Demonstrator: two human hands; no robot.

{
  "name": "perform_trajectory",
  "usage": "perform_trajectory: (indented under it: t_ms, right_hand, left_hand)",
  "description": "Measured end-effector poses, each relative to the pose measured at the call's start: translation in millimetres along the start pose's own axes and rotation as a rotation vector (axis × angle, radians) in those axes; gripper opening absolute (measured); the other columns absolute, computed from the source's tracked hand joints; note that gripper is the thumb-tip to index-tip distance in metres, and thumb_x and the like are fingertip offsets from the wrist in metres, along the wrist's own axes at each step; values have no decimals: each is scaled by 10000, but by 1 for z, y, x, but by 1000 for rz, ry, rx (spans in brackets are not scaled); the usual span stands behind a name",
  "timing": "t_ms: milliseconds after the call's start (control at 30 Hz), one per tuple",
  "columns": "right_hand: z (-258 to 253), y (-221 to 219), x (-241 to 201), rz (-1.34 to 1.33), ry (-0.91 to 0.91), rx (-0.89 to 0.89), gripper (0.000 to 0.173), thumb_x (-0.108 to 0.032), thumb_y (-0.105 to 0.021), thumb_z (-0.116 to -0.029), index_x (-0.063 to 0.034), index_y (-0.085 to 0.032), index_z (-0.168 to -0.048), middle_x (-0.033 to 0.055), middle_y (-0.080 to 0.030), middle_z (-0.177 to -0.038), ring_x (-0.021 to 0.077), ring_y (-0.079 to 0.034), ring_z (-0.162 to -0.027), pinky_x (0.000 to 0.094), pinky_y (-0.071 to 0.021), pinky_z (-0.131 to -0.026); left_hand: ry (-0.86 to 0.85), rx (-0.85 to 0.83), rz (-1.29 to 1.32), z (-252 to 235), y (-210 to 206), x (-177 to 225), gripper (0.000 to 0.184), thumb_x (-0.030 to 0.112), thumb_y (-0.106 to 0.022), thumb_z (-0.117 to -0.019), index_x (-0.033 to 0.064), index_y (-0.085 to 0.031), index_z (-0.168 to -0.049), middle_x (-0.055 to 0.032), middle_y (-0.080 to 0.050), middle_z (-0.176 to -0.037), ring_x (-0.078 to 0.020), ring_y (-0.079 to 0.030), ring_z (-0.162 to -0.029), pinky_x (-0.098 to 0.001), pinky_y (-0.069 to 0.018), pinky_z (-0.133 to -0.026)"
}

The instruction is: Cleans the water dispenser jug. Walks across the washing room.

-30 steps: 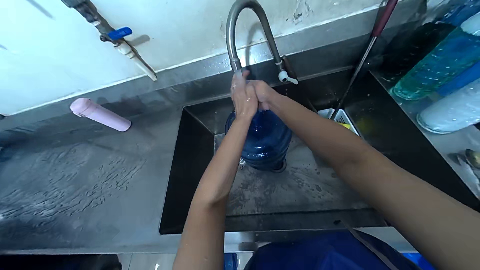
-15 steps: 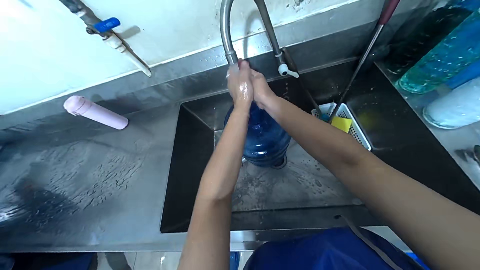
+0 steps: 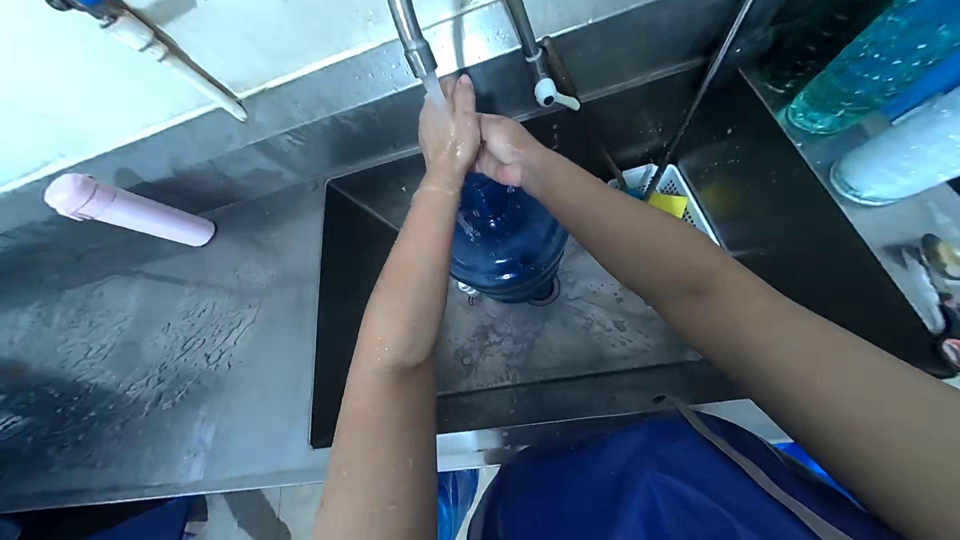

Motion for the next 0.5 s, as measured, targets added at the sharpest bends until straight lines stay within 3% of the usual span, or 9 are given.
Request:
perform_trajectory:
  t_ms: [67,133,200,267,300,333,400,433,500]
  right_hand:
    - [-3,2,0,5,1,-6,157,-105,-415,-1091,-72,-563,-1126,-1,-581,-860,57,-554,-694,203,-481,-623]
    - [-1,1,-1,14,32,-11,148,-62,-420,-1077,-65,-561,-1122,-13,-556,-854,37,-516,-671,178,-443,-596]
    - [-3,1,1,-64,52,40,212,-101,-387,-1098,-42,-566,-1195,20,-588,-920,78,-564,-765,233,-490,-685]
    - [-6,2,4,-195,68,102,300,-221,-302,-1128,-69,-557,-1172,38,-609,-921,109,-604,-820,291,-530,-749]
    - [-5,2,4,-194,76,115,329,-255,-280,-1134,-78,-554,-1171,33,-600,-915,105,-595,-815,286,-524,-746]
    - [-2,0,4,-126,75,135,302,-228,-311,-1131,-72,-567,-1164,25,-589,-892,97,-578,-770,271,-509,-695]
    - [-1,-7,4,-41,74,103,267,-178,-344,-1121,-58,-571,-1196,16,-572,-903,80,-542,-734,238,-473,-650]
    - [-2,-9,4,-55,77,95,286,-188,-334,-1125,-55,-565,-1230,26,-584,-943,89,-560,-777,250,-485,-686]
    - [-7,-8,2,-94,119,103,348,-241,-296,-1131,-54,-562,-1256,58,-629,-1026,122,-618,-907,309,-534,-821]
  left_hand:
    - [141,-80,212,-10,-3,-7,488,346,-233,-1135,61,-527,-870,-26,-507,-750,-127,-521,-691,-340,-474,-706]
    - [172,-62,215,-16,1,-7,525,350,-193,-1143,71,-493,-815,-6,-476,-694,-112,-497,-632,-307,-471,-669]
    - [45,38,5,-6,7,4,469,278,-329,-1110,-42,-653,-998,-139,-641,-957,-230,-617,-946,-450,-480,-902]
    - [-209,27,-143,13,-6,20,422,237,-396,-1048,-42,-683,-1183,-237,-631,-1275,-374,-555,-1262,-573,-384,-1065]
    - [-263,4,-120,15,-10,18,431,216,-396,-1038,-42,-666,-1253,-257,-604,-1351,-386,-537,-1302,-564,-375,-1082]
    - [-223,-20,-68,12,-6,9,434,196,-375,-1050,-44,-617,-1319,-245,-615,-1340,-333,-581,-1262,-502,-431,-1067]
    - [-16,20,7,2,7,-10,438,197,-311,-1101,-50,-566,-1358,-247,-598,-1312,-293,-579,-1211,-439,-447,-1041]
    - [19,55,-23,5,11,-9,453,205,-302,-1109,-63,-543,-1384,-286,-549,-1380,-340,-540,-1290,-453,-417,-1097]
    - [-86,102,-54,15,5,2,482,224,-369,-1075,-67,-517,-1430,-338,-484,-1446,-424,-475,-1364,-502,-365,-1146]
Point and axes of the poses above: each hand's wrist, its own z-axis away from the middle knuckle, its own y-axis out of the back of the hand, x = y × z, the point moved 7 cm from there along -z, towards the middle knuckle
